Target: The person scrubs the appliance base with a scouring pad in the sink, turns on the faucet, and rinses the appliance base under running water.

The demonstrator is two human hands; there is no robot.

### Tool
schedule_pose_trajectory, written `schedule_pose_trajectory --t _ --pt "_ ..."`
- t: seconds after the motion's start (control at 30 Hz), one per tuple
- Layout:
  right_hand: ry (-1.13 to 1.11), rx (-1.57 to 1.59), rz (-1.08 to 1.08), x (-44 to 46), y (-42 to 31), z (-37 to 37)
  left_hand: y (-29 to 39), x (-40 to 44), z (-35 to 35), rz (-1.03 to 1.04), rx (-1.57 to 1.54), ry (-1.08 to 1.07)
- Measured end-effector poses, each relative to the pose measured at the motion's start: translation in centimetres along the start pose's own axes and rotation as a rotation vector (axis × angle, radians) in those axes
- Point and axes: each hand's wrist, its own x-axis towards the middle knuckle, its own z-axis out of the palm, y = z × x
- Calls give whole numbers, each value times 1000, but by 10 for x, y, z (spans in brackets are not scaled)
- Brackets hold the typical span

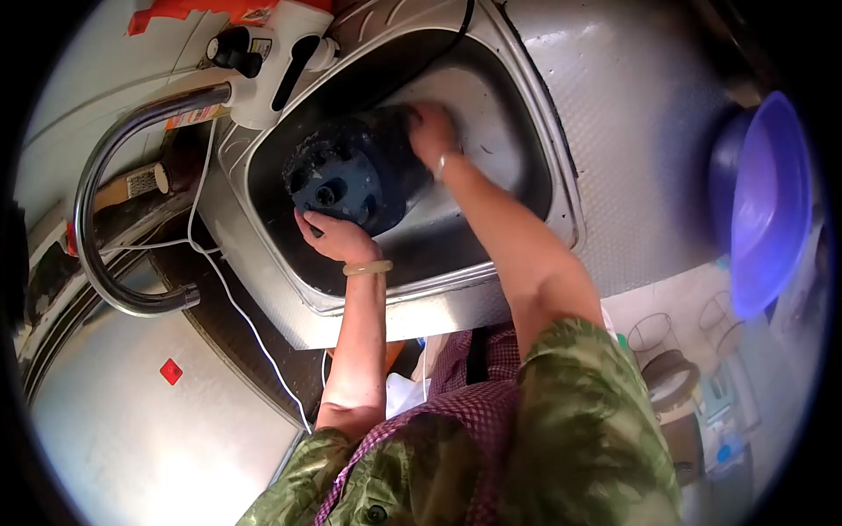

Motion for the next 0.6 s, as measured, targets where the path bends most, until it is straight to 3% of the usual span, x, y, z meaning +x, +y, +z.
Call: schedule_pose_trajectory --t 0.1,0.2,0.3,0.4,0.5,0.6 --pt "15 -245 309 -77 38 7 9 -4 0 -10 44 3" --pt "147 -7 -29 -62 -42 -15 10 -3 -1 -1 69 13" --pt "16 159 -310 0 -68 -10 8 -2 1 -28 83 23" --pt "-143 -202 190 -12 -9 -1 1 1 3 -20 22 30" --pt "132 -157 141 -86 -22 -8 17 -4 1 -37 56 20" --pt "174 64 -223 -67 -78 -19 15 -4 1 -30 56 24"
